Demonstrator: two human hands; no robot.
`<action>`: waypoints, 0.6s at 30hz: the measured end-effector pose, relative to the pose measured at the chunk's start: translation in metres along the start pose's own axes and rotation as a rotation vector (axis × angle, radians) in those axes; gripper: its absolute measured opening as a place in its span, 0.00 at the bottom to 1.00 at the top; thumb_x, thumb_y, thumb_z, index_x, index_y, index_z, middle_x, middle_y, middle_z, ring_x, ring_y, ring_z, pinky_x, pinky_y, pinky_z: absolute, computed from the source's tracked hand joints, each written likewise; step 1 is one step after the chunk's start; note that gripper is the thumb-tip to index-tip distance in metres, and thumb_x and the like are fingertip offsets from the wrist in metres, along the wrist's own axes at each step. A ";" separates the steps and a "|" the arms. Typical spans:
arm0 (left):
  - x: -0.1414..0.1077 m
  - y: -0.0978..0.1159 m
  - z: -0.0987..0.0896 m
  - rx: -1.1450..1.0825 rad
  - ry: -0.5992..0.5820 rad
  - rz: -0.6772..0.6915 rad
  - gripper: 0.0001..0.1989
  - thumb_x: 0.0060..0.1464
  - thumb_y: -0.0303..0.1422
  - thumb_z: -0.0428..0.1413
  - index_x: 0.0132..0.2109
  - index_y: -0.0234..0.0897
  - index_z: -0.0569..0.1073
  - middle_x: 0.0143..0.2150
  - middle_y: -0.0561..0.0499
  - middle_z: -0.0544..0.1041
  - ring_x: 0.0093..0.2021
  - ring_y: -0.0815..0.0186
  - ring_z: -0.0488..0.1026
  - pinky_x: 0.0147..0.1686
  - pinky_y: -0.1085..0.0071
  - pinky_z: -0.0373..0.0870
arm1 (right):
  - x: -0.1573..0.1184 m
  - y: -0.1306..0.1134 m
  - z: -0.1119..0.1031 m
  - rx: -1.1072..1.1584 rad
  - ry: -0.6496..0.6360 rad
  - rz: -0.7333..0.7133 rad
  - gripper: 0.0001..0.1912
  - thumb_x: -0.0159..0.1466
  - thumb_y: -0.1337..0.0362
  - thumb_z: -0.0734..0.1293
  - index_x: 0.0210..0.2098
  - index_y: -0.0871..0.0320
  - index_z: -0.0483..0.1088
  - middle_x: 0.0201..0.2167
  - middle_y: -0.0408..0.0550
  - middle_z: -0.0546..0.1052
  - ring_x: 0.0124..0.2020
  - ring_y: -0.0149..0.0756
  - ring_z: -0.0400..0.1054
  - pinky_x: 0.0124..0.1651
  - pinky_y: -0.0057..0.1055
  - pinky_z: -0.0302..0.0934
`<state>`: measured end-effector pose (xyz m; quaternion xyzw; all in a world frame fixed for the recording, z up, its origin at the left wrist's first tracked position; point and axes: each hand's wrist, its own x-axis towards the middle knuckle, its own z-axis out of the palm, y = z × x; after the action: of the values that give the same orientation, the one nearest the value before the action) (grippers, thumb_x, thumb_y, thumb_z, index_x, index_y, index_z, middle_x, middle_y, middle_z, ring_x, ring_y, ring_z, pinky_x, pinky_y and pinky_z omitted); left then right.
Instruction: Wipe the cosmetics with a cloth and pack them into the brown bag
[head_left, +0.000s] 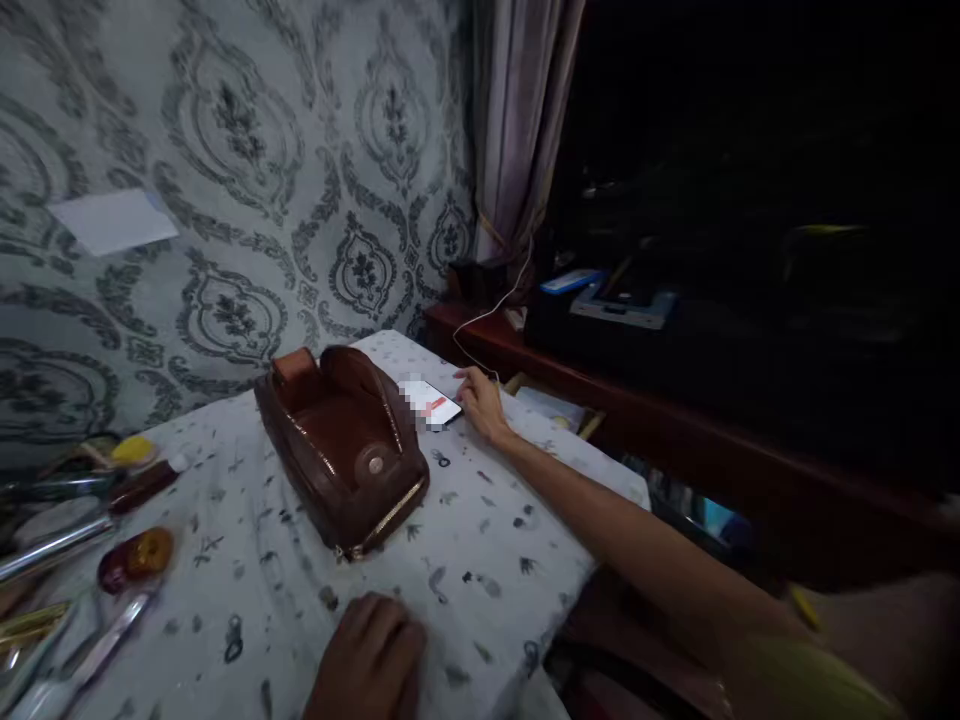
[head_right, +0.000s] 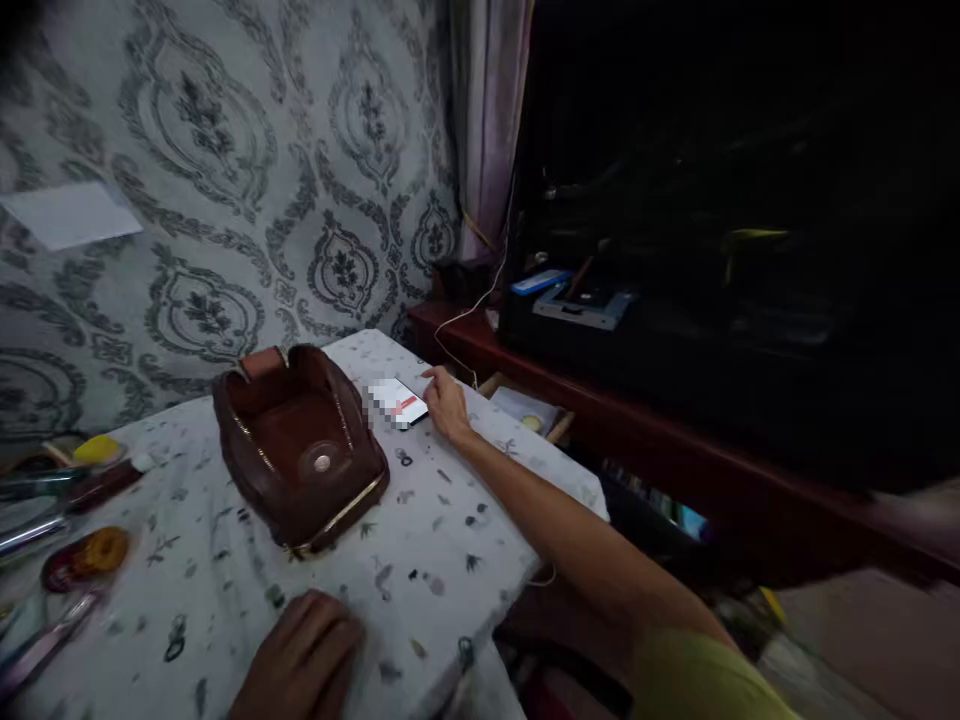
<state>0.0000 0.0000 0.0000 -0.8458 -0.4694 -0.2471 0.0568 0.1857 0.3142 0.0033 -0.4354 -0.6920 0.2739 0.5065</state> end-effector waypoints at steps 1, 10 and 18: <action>0.001 -0.001 0.000 0.002 0.001 0.010 0.09 0.58 0.23 0.49 0.43 0.39 0.70 0.35 0.48 0.74 0.34 0.61 0.72 0.34 0.66 0.72 | 0.000 0.000 0.000 0.000 0.002 0.000 0.20 0.53 0.68 0.56 0.44 0.57 0.67 0.24 0.41 0.69 0.28 0.37 0.64 0.35 0.32 0.57; 0.002 -0.005 -0.001 0.017 0.041 0.093 0.11 0.54 0.20 0.50 0.42 0.36 0.70 0.34 0.47 0.74 0.33 0.62 0.70 0.34 0.66 0.72 | -0.003 -0.007 -0.001 0.008 0.020 -0.001 0.19 0.53 0.70 0.56 0.42 0.56 0.67 0.23 0.40 0.70 0.27 0.36 0.64 0.36 0.32 0.57; 0.005 -0.005 -0.004 0.008 0.048 0.112 0.11 0.54 0.20 0.49 0.41 0.36 0.70 0.33 0.48 0.74 0.32 0.62 0.70 0.32 0.67 0.71 | -0.004 -0.010 -0.001 0.014 0.018 0.006 0.19 0.52 0.70 0.55 0.42 0.57 0.67 0.23 0.41 0.70 0.27 0.37 0.64 0.36 0.33 0.57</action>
<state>-0.0034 0.0052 0.0046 -0.8643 -0.4209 -0.2619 0.0854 0.1837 0.3060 0.0105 -0.4363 -0.6842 0.2762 0.5151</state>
